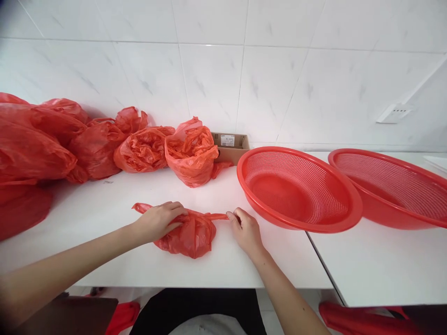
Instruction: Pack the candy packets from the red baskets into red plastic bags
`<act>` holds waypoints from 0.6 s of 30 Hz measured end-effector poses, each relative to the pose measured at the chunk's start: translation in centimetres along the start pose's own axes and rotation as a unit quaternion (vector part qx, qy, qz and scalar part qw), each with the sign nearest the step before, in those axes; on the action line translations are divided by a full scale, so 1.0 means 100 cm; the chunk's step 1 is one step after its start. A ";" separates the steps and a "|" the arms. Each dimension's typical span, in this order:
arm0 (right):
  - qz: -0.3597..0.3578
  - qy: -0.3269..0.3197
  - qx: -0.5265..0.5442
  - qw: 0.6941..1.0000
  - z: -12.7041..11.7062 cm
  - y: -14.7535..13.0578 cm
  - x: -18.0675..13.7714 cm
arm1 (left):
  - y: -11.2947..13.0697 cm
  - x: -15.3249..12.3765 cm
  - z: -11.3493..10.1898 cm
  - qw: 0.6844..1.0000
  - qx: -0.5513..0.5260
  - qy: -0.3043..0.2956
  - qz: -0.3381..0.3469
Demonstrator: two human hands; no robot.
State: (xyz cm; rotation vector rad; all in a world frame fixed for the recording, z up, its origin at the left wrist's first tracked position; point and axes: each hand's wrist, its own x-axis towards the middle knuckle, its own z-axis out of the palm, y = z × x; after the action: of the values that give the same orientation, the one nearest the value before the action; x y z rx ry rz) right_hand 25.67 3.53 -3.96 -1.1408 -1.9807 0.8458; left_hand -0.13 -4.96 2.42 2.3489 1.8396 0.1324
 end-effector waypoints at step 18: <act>0.045 -0.024 0.049 0.997 0.002 0.011 -0.002 | -0.121 -0.096 -0.135 0.893 -0.362 0.029 -0.266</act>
State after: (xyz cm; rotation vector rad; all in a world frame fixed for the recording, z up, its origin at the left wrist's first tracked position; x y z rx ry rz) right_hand 26.09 3.75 -5.01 -1.1702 -1.9149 1.0140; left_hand -16.22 -10.58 13.87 1.3166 1.9276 0.6850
